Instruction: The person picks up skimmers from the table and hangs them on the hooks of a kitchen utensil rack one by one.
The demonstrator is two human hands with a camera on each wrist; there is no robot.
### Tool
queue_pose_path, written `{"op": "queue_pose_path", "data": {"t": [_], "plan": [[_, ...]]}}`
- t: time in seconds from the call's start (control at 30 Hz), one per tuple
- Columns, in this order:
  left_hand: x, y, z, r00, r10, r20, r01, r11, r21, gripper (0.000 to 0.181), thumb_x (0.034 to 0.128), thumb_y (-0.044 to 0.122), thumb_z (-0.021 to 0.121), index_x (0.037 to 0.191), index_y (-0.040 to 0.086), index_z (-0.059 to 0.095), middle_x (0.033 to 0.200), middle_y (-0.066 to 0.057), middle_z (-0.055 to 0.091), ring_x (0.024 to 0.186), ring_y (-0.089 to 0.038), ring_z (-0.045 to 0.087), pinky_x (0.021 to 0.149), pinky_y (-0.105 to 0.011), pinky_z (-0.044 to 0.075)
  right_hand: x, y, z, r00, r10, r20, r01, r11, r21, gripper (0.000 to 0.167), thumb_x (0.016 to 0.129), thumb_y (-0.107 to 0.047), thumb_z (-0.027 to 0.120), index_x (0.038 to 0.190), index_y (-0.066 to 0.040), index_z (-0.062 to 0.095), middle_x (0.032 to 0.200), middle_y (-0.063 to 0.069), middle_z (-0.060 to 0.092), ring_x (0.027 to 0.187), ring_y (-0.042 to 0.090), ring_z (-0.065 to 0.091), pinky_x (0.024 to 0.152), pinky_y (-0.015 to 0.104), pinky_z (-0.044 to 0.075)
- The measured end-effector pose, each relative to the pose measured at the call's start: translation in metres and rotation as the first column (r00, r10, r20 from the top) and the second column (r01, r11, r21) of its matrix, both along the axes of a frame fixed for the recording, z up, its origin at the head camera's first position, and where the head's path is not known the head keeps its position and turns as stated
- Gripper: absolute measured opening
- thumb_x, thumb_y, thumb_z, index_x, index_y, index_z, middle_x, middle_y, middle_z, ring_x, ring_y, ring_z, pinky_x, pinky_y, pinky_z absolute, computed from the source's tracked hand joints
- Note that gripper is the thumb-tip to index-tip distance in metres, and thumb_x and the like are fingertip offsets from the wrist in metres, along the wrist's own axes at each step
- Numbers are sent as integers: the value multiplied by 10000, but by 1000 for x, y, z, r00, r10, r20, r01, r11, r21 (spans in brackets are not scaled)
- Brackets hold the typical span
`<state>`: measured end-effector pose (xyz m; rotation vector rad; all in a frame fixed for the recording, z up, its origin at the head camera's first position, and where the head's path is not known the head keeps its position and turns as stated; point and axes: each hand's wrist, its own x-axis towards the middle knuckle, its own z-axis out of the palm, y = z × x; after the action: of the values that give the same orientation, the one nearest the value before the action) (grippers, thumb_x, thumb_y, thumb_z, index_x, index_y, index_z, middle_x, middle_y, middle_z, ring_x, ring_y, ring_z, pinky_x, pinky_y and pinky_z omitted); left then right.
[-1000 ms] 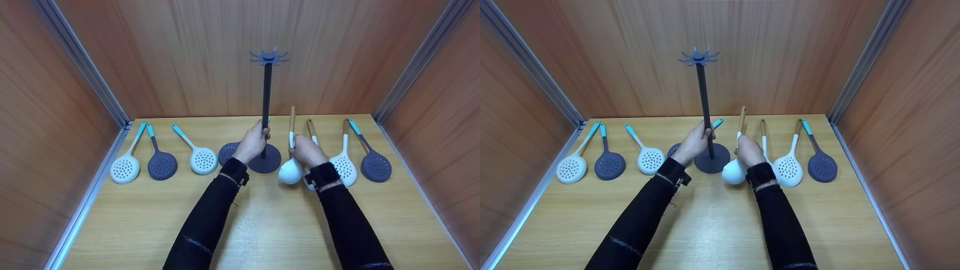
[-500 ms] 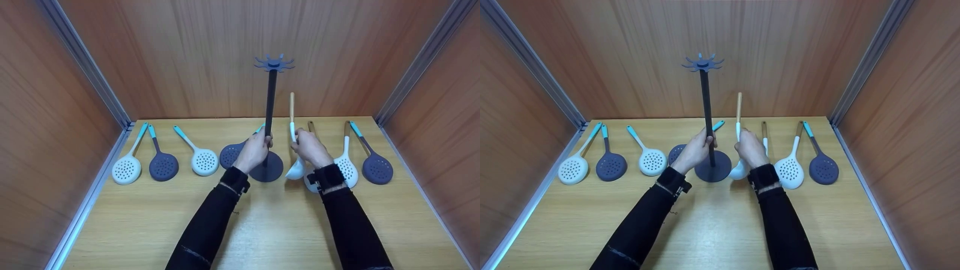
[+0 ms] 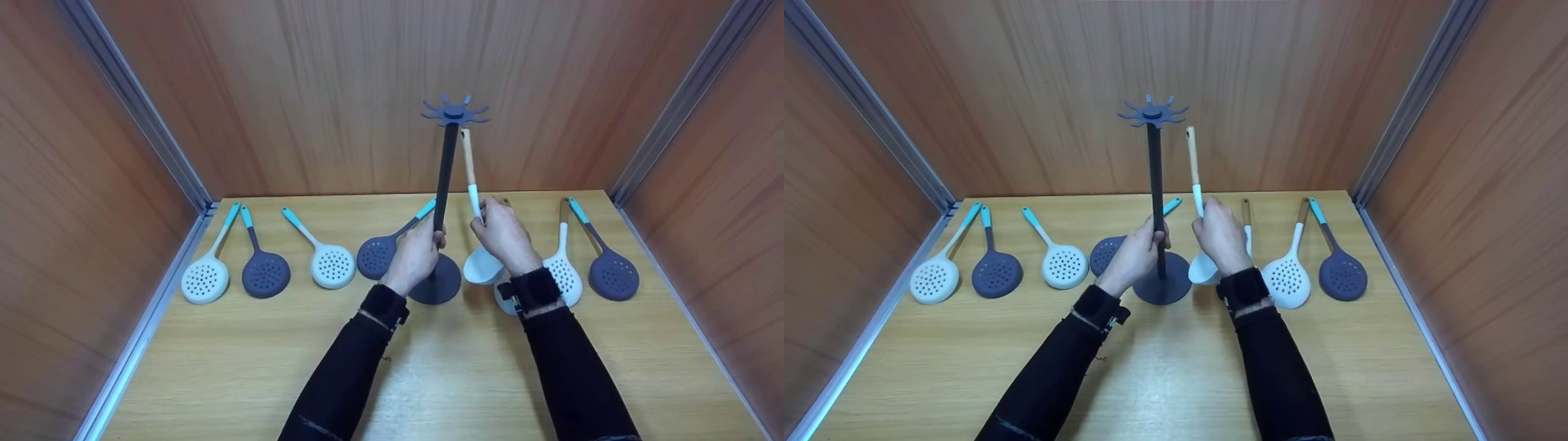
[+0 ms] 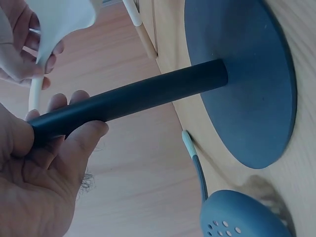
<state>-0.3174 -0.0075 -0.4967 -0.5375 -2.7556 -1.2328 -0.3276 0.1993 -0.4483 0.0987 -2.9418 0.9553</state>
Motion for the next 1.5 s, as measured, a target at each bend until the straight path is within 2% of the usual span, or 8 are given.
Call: {"op": "queue_pose_path", "data": {"t": [0.1,0.37,0.5,0.8,0.97,1.1,1.3,1.5], "plan": [[0,0,-1,1000,4,1,-4,1000,6,126,1264,170,487,1272,155,612,1095,-24,743,1045,-212,726,945,-432,649,0,-1,2,1000,-8,-16,8,1000,-10,400,1177,-163,594,1527,29,628,1193,203,765,886,261,697,699,329,538],[1,-3,-5,994,-25,-109,28,999,18,155,1232,175,548,1313,89,649,1111,-80,800,1086,-250,782,985,-459,679,1,-2,5,995,7,-96,-10,999,-30,403,1176,-137,589,1540,32,620,1305,231,775,969,303,741,773,390,595],[0,-3,-5,995,-37,-88,40,999,24,150,1246,202,514,1310,116,620,1114,-65,774,1076,-225,750,969,-442,671,2,-3,8,995,-8,-95,4,999,-41,396,1178,-137,592,1546,10,613,1309,223,768,974,308,740,774,399,595],[0,-6,-11,997,-63,-42,67,994,82,105,1235,116,555,1284,86,643,1158,-66,716,1115,-207,692,1019,-417,652,3,-3,13,990,-14,-142,3,997,-77,381,1173,-109,593,1527,29,617,1359,258,795,1094,403,831,895,552,697],[0,-5,-21,998,-46,-34,49,993,107,129,1221,151,597,1230,60,688,1135,-84,741,1067,-202,676,982,-412,631,4,-3,17,984,-21,-176,7,997,-79,352,1170,-105,599,1494,29,633,1343,257,807,1051,403,836,845,532,690],[2,-4,-25,999,-31,-16,33,994,104,128,1213,147,598,1208,50,681,1165,-119,782,1127,-241,728,1016,-458,652,4,-3,19,980,-32,-198,16,996,-83,334,1180,-119,587,1480,18,638,1326,246,807,1039,393,827,824,511,679],[3,-1,-27,1000,8,28,-10,997,77,77,1199,47,592,1214,55,667,1237,-158,835,1287,-322,818,1084,-497,690,5,-5,23,979,-39,-202,17,994,-109,334,1209,-152,571,1491,16,630,1377,237,782,1216,416,825,950,570,722],[2,2,-29,998,54,39,-56,997,55,85,1193,48,602,1215,78,678,1223,-129,836,1264,-295,812,1067,-485,694,5,-6,28,979,-43,-197,20,993,-119,338,1221,-168,578,1508,6,615,1394,236,760,1271,423,810,1001,568,726]]}}
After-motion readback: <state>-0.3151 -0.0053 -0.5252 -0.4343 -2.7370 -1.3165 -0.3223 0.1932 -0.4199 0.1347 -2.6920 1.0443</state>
